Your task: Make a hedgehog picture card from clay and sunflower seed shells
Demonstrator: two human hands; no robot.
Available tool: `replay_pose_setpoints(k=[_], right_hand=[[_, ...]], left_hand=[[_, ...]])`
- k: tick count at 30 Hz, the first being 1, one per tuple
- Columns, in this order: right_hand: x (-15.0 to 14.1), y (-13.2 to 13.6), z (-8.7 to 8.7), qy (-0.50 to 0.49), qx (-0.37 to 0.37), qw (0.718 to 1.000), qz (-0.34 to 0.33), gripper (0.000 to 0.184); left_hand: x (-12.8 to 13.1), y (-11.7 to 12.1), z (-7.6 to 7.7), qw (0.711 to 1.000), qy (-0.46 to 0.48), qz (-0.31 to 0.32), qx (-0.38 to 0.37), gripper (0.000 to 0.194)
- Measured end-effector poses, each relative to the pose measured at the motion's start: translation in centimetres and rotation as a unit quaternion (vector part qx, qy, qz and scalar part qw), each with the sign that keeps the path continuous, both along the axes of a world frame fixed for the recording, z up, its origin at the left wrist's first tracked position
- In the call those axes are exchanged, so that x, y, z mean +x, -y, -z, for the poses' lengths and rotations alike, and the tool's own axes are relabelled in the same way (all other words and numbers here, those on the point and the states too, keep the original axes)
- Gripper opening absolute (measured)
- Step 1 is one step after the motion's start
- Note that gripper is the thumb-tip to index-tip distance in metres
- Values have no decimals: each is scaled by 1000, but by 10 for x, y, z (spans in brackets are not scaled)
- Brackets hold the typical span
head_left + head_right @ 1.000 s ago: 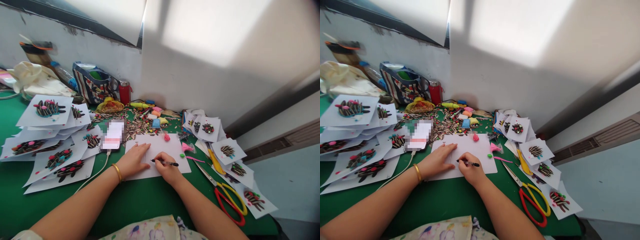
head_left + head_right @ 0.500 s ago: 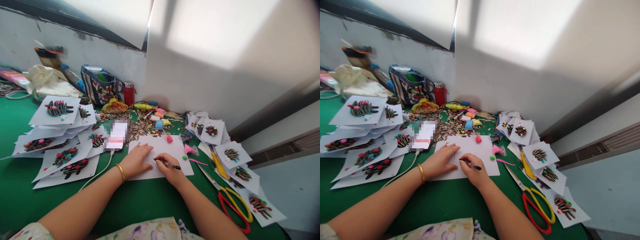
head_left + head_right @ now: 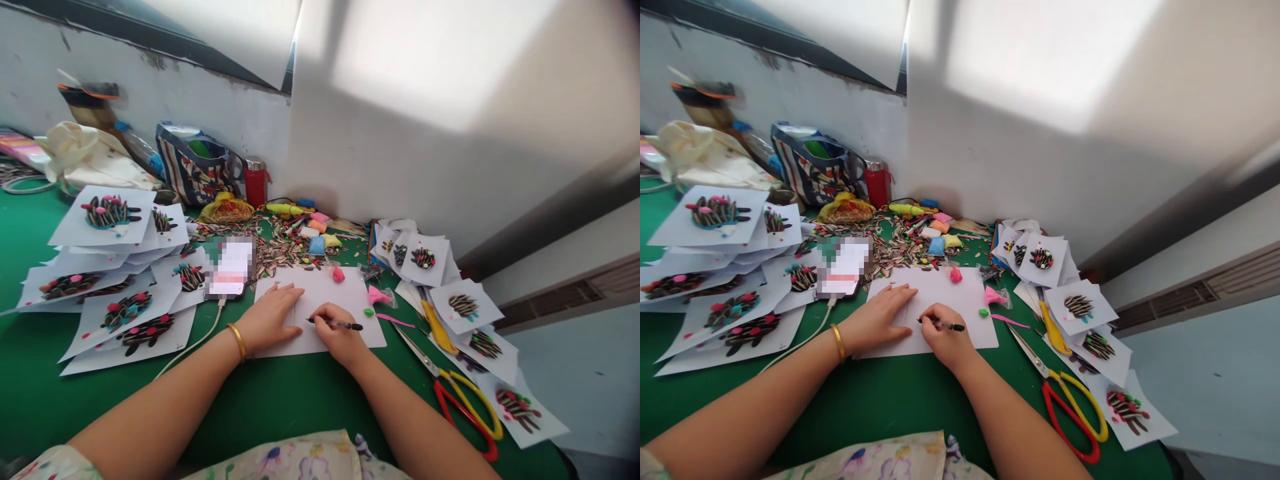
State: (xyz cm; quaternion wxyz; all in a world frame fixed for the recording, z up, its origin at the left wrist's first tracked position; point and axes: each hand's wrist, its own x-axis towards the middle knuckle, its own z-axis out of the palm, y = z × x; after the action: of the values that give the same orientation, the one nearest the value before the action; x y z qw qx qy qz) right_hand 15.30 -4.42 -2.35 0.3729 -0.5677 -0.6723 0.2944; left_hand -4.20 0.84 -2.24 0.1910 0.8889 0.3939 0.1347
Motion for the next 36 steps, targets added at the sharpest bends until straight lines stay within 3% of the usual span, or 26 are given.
replay_pose_setpoints(k=[24, 36], right_hand=[[-3, 2, -2, 46, 6, 999, -19, 14], [2, -2, 4, 59, 16, 998, 16, 13]], left_hand=[[-3, -3, 4, 1000, -14, 12, 3, 74], [-1, -1, -4, 1000, -19, 4, -12, 73]])
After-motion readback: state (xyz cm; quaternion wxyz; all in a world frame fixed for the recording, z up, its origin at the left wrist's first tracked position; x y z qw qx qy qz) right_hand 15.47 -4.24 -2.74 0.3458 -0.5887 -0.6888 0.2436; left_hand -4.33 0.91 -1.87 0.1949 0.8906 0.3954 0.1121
